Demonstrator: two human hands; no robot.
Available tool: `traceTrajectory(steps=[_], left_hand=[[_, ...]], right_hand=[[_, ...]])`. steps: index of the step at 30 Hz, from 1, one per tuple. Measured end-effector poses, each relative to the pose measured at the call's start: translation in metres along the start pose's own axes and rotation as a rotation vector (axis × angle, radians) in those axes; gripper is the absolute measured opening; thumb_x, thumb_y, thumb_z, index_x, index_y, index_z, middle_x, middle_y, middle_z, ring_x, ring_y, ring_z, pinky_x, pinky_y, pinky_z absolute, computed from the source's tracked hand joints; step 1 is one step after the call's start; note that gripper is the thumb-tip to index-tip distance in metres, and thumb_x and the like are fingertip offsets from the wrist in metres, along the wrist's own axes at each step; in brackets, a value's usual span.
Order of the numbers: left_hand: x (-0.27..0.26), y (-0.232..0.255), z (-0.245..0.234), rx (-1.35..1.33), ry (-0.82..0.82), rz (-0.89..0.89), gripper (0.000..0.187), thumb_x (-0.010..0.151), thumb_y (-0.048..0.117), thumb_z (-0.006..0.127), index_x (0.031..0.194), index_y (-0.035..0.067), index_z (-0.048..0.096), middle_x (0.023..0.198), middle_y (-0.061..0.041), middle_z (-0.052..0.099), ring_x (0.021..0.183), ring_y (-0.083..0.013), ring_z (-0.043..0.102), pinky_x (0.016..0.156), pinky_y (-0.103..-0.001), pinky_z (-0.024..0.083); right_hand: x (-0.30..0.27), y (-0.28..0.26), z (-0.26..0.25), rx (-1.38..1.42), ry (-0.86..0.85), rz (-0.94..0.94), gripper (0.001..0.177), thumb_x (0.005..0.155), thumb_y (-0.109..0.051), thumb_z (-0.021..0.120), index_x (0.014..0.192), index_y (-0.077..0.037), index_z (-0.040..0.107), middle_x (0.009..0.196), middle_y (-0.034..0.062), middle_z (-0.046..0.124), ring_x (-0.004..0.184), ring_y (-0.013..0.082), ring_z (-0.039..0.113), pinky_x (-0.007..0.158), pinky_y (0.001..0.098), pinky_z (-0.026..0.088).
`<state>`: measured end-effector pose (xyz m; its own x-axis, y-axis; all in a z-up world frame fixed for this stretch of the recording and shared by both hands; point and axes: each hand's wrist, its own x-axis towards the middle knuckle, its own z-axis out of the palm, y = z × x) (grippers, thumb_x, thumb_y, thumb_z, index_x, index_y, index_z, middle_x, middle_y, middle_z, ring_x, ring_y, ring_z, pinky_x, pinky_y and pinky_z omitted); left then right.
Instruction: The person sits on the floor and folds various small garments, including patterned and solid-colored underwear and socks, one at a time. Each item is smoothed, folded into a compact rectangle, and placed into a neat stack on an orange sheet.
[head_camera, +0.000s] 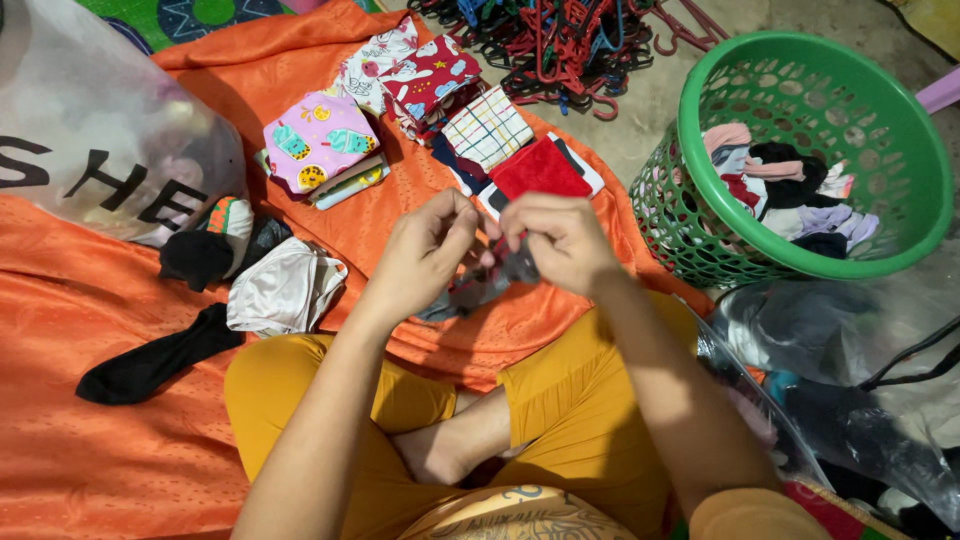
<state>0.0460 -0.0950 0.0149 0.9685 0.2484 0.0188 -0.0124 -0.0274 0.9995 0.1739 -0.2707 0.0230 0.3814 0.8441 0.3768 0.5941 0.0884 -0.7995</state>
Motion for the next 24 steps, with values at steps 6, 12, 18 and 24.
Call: traceTrajectory(steps=[6, 12, 18, 24], left_hand=[[-0.001, -0.008, 0.002, 0.270, -0.044, 0.236, 0.021, 0.090, 0.012, 0.076, 0.103, -0.001, 0.064, 0.082, -0.009, 0.065, 0.074, -0.0145, 0.062, 0.067, -0.031, 0.054], [-0.007, -0.014, 0.009, 0.452, 0.074, 0.081, 0.013, 0.096, 0.013, 0.069, 0.103, 0.003, 0.067, 0.069, -0.012, 0.069, 0.059, -0.0190, 0.067, 0.060, -0.035, 0.052], [-0.007, -0.003, 0.024, 0.430, 0.289, 0.417, 0.013, 0.099, 0.008, 0.065, 0.110, 0.002, 0.064, 0.080, -0.011, 0.071, 0.067, -0.0183, 0.071, 0.060, -0.029, 0.054], [-0.007, 0.012, 0.037, 0.077, 0.103, 0.195, 0.013, 0.098, 0.004, 0.063, 0.109, 0.003, 0.071, 0.083, -0.007, 0.070, 0.068, -0.0122, 0.065, 0.063, -0.026, 0.052]], right_hand=[[-0.008, 0.021, 0.016, 0.113, 0.174, -0.172, 0.021, 0.080, 0.019, 0.043, 0.079, 0.002, 0.056, 0.094, 0.0094, 0.069, 0.095, 0.0180, 0.065, 0.088, 0.0276, 0.052], [-0.009, 0.031, 0.016, 0.139, 0.097, -0.010, 0.021, 0.078, 0.018, 0.043, 0.076, 0.003, 0.058, 0.112, 0.0129, 0.067, 0.097, 0.0190, 0.063, 0.083, 0.0299, 0.051], [-0.023, 0.012, 0.026, -0.018, 0.067, -0.061, 0.018, 0.090, 0.007, 0.057, 0.105, 0.008, 0.067, 0.140, 0.0214, 0.056, 0.116, 0.0286, 0.068, 0.100, 0.0392, 0.053], [-0.036, 0.029, 0.076, -0.221, 0.270, 0.039, 0.043, 0.072, -0.011, 0.079, 0.111, 0.000, 0.067, 0.114, 0.0214, 0.069, 0.108, 0.0372, 0.069, 0.094, 0.0422, 0.055]])
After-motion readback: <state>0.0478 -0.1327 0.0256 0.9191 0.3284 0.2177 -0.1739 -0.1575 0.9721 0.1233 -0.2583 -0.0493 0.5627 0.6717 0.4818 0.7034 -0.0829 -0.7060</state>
